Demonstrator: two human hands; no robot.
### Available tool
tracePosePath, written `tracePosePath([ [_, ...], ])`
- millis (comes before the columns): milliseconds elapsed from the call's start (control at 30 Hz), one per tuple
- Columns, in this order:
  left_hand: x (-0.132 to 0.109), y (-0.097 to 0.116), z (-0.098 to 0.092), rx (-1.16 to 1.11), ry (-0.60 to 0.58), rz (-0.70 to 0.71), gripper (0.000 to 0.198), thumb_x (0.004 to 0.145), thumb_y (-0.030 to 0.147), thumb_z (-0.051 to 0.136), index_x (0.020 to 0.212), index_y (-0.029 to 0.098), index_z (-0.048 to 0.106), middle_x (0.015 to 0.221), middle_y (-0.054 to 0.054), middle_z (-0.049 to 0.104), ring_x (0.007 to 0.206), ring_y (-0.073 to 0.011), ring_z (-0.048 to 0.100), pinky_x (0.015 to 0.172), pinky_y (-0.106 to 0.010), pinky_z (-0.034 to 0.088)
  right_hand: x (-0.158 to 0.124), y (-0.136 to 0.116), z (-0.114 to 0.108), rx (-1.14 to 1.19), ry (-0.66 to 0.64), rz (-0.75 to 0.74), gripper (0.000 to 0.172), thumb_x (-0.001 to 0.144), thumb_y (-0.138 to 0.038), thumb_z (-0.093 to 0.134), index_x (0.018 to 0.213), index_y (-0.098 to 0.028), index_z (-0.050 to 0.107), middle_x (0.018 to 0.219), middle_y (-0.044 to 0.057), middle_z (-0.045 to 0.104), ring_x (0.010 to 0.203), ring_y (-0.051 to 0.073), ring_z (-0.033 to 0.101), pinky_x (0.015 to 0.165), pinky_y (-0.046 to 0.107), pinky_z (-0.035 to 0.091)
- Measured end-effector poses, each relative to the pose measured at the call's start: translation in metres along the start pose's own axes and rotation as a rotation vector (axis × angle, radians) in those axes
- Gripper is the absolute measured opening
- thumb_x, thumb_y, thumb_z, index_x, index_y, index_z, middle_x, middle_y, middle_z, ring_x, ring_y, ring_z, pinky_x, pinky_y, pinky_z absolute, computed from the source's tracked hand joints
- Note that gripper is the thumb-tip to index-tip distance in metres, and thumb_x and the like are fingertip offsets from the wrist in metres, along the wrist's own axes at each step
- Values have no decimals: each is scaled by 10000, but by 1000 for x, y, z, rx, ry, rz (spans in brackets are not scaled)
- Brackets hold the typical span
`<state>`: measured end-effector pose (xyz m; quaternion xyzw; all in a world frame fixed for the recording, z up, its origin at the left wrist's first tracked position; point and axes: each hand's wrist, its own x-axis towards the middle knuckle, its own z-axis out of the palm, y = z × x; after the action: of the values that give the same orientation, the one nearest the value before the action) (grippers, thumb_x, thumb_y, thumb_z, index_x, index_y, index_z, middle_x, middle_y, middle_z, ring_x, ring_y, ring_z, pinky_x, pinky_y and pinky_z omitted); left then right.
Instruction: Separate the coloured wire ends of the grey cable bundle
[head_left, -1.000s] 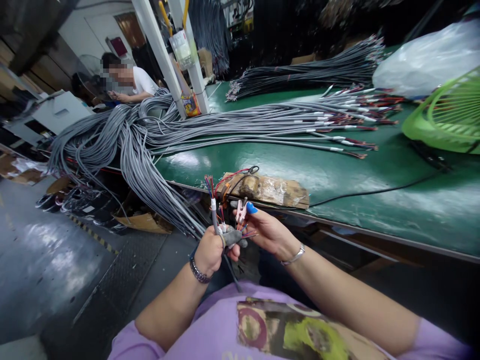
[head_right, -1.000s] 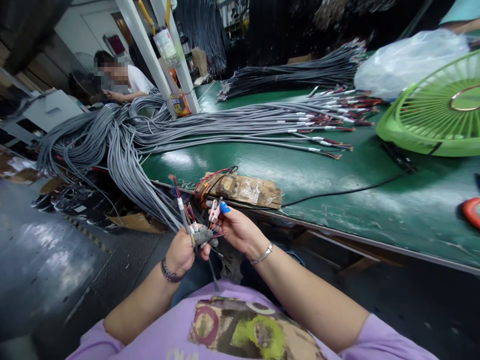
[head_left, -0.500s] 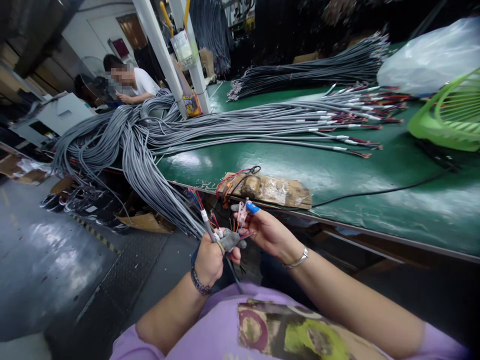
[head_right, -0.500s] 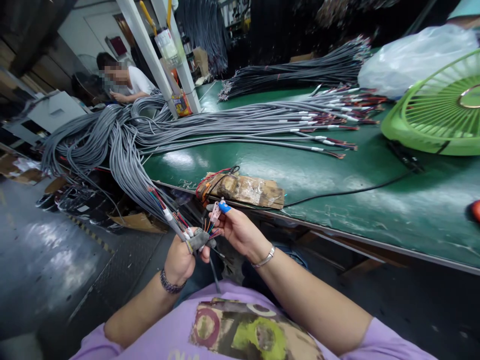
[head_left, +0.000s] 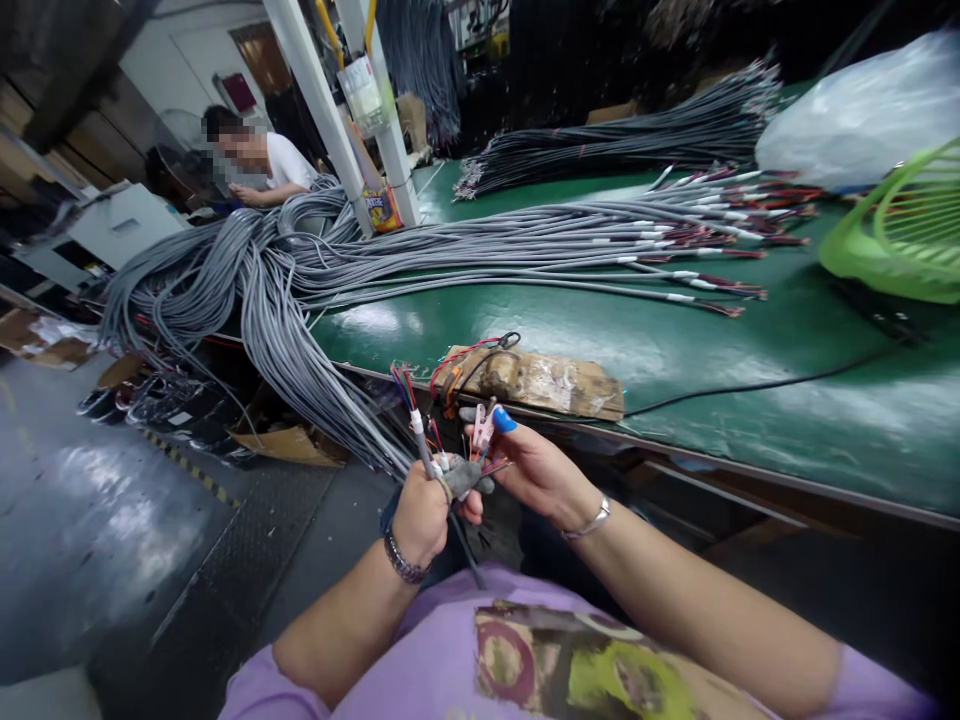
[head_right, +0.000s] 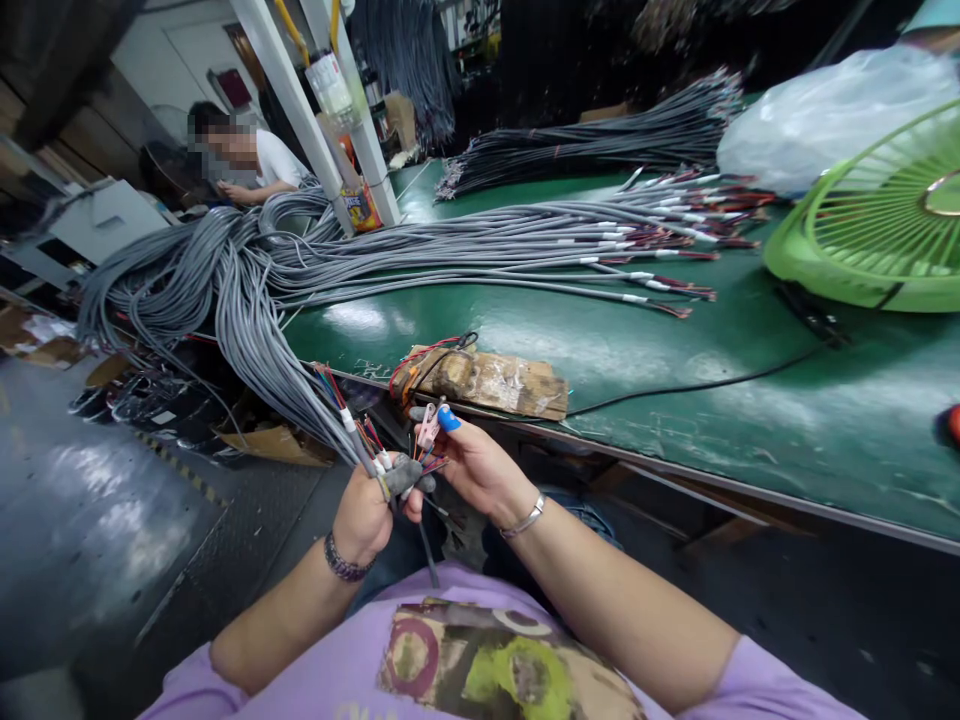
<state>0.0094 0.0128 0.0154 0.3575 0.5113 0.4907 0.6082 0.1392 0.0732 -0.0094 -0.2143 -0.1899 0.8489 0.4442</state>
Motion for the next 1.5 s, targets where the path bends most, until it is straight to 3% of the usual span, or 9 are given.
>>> tracePosePath([
  [133,-6,-1,-2,-10,19,28,322,671,418,723,572,127,626,413,-6,567,344,-92,486,376,-204,410,-2,-2,1,12,4,33,315,708,-489,737,792,-188,700,737,25,679,647,131,574,589,254,478],
  [333,-15,-4,-3,-22,41,117,316,695,400,711,556,136,607,438,-8,583,364,-94,501,392,-208,415,-5,-5,5,-128,13,-29,222,748,-363,730,854,-169,706,734,21,659,607,108,541,561,232,480],
  [600,-10,-1,4,-25,72,101,313,676,419,713,578,142,606,442,-2,575,379,-96,487,401,-219,417,0,7,-4,-227,57,-206,394,718,-555,702,764,-164,714,707,51,660,621,138,534,580,267,461],
  [833,-5,1,11,-26,70,99,325,665,418,715,549,136,603,431,-4,564,375,-93,489,400,-211,402,3,4,1,-119,-36,-79,414,720,-578,688,844,-184,706,706,52,685,617,169,577,578,300,454],
  [1200,-4,-3,10,-28,104,65,351,634,445,743,562,132,601,437,-3,572,372,-92,497,395,-208,405,4,4,3,-34,-2,-46,368,729,-527,708,846,-178,688,682,36,682,631,172,597,610,307,454],
  [1400,-9,-4,7,7,96,114,370,682,466,711,555,140,591,454,-10,583,389,-91,498,413,-208,412,2,4,6,27,22,-25,326,734,-521,706,729,-199,657,704,12,670,601,128,552,608,270,453],
  [1500,-13,-9,4,34,81,134,360,702,466,698,573,147,592,468,-14,598,400,-98,509,438,-221,431,0,4,6,-4,28,-30,277,739,-473,717,762,-202,667,737,16,671,611,128,545,594,267,446],
])
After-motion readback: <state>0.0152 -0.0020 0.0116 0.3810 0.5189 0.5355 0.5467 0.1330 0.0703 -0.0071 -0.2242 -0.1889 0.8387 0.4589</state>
